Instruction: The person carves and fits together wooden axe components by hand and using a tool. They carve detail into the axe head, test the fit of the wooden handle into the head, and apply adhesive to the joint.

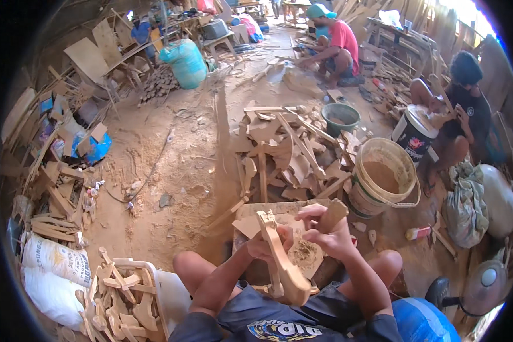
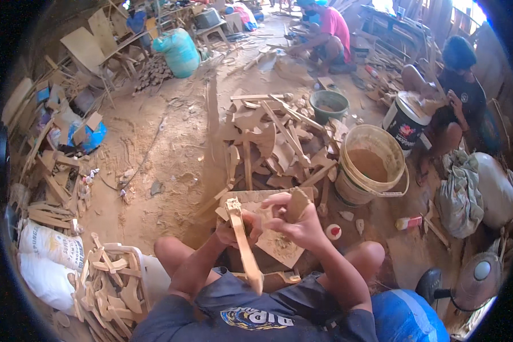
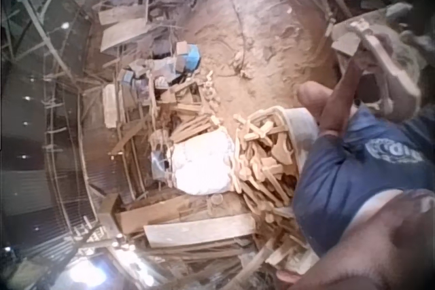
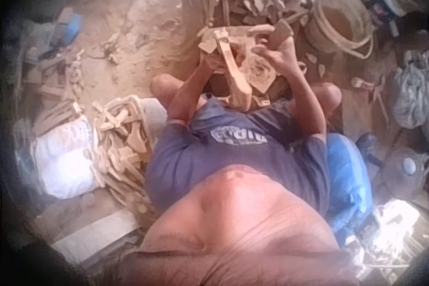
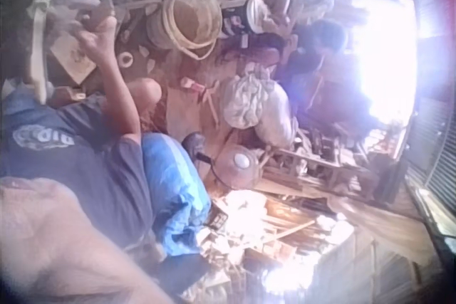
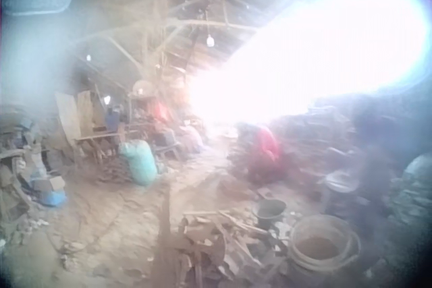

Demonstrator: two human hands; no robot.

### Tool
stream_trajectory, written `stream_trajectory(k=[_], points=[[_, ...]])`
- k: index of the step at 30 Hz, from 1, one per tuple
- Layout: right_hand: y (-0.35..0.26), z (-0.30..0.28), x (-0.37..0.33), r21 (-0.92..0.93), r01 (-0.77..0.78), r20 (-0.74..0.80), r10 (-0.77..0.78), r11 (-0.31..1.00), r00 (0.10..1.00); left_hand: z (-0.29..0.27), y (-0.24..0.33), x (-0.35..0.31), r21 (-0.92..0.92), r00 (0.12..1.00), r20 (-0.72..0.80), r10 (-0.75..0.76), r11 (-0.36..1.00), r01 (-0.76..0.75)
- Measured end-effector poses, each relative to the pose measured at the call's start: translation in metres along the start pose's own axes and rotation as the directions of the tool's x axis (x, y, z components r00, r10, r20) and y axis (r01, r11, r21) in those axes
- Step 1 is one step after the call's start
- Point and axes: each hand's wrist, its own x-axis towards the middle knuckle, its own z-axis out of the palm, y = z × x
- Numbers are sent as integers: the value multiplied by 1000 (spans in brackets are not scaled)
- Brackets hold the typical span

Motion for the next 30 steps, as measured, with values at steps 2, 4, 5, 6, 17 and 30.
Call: stream_trajectory(k=[2, 4, 5, 6, 17, 30], points=[[1, 12, 1, 6, -23, 7, 23, 1000, 1000, -17, -18, 8, 237, 986, 49, 159, 957, -166], [3, 10, 2, -126, -4, 35, 8, 992, 999, -20, -21, 2, 24, 998, -61, -24, 999, 26], [0, 10, 2, -126, -10, 28, 13, 992, 1000, -23, -28, 1, 17, 998, -59, -29, 999, 30], [-5, 15, 3, -109, -111, -13, 110, 988, 994, -25, -33, -1, 19, 994, -82, -68, 997, 70], [-3, -6, 9, -324, -30, -155, -22, 945, 988, 3, -22, 19, -115, 994, 105, -41, 992, 53], [5, -21, 10, -610, -153, -138, 86, 778, 987, 10, -23, 24, -407, 983, 158, 98, 913, -26]])
